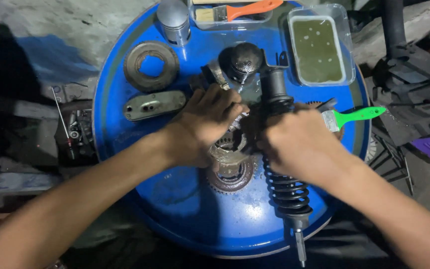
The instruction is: Cleaning and inspecting motorcycle clutch components on a barrel workbench
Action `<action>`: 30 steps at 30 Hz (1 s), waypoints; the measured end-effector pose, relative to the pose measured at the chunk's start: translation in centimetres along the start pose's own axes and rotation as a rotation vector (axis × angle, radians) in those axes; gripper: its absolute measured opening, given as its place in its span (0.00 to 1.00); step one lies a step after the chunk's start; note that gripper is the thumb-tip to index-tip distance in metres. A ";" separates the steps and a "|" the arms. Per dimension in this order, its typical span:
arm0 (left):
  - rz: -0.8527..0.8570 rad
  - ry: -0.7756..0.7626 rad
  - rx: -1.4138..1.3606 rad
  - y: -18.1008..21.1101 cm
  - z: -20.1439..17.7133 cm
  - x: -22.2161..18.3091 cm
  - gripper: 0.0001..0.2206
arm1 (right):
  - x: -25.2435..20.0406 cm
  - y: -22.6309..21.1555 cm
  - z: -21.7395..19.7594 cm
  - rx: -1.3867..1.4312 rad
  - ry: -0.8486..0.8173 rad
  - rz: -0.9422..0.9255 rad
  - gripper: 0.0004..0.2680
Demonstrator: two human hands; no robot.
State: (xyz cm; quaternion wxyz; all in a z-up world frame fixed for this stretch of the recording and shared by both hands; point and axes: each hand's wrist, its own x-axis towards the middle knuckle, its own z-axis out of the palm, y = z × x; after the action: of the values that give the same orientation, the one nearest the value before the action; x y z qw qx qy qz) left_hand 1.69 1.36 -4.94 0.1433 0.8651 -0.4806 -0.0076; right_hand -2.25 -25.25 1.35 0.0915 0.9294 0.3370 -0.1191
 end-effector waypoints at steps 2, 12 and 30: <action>0.013 0.016 -0.033 0.1 -0.1 -0.1 0.60 | -0.3 -1.1 0.5 0.026 -0.023 0.007 0.05; -0.085 -0.184 -0.004 0.1 0.2 0.1 0.73 | -0.3 0.4 0.9 -0.060 0.164 0.075 0.07; -0.135 -0.247 0.152 2.5 -4.6 1.1 0.69 | 1.3 -2.7 3.9 0.048 0.165 -0.064 0.06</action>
State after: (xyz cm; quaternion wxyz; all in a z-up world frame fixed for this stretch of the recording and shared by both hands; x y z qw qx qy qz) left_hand 0.90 0.25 0.24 0.0165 0.8964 -0.4344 -0.0870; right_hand -3.66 -23.38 -3.01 0.0375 0.9268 0.3698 -0.0532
